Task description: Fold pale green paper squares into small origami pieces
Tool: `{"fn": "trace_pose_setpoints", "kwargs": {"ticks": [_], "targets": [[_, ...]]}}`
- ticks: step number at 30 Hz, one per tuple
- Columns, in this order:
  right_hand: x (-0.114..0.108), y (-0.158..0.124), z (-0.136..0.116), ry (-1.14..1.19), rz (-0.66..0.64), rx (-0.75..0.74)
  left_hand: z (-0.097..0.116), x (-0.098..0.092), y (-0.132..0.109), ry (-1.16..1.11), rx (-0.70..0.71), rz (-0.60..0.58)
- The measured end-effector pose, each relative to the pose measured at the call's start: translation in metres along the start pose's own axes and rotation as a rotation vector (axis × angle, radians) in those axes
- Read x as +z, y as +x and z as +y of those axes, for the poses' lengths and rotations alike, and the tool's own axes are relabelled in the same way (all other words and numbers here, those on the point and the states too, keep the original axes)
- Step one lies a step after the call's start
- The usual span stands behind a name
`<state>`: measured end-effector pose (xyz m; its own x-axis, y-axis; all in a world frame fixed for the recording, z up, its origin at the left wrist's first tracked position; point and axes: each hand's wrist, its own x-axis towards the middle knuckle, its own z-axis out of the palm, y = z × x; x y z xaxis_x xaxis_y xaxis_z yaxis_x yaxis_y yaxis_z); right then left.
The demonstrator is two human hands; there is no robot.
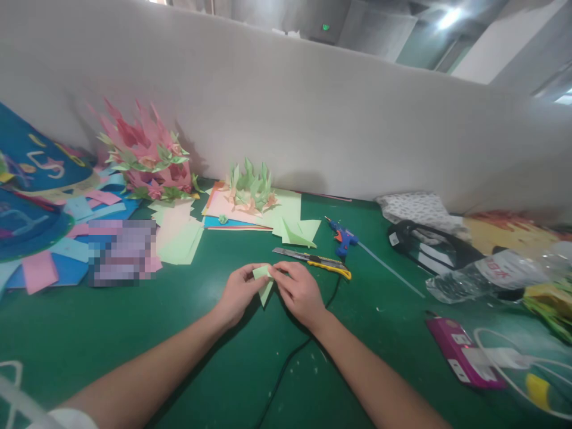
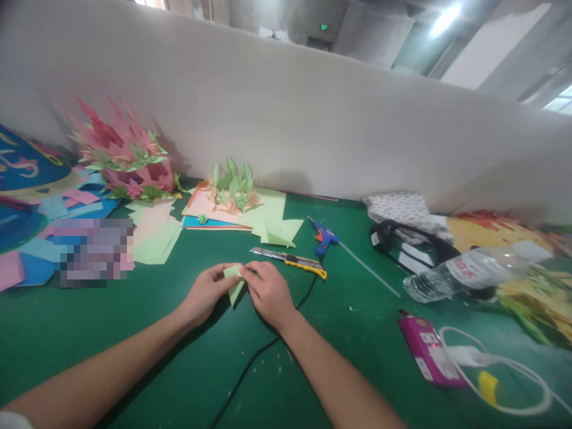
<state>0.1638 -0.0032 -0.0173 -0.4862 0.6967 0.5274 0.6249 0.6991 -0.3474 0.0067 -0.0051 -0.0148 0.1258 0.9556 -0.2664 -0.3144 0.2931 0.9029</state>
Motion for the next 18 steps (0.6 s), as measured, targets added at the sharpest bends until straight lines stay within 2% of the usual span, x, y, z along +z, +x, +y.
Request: {"fn": "trace_pose_setpoints", "kwargs": {"ticks": [12,15,18], "targets": [[0.0000,0.0035,-0.0052,-0.100,-0.090,0.021,0.0035,-0.0022,0.0011,-0.087,0.022,-0.038],[0.0006,0.0027,-0.0059,-0.016,-0.048,0.056,0.0035,-0.0028,0.0021,-0.091,0.024,-0.027],[-0.0005,0.0031,-0.0051,0.166,0.058,0.154,0.0022,-0.0032,0.0024,-0.061,0.031,-0.020]]}}
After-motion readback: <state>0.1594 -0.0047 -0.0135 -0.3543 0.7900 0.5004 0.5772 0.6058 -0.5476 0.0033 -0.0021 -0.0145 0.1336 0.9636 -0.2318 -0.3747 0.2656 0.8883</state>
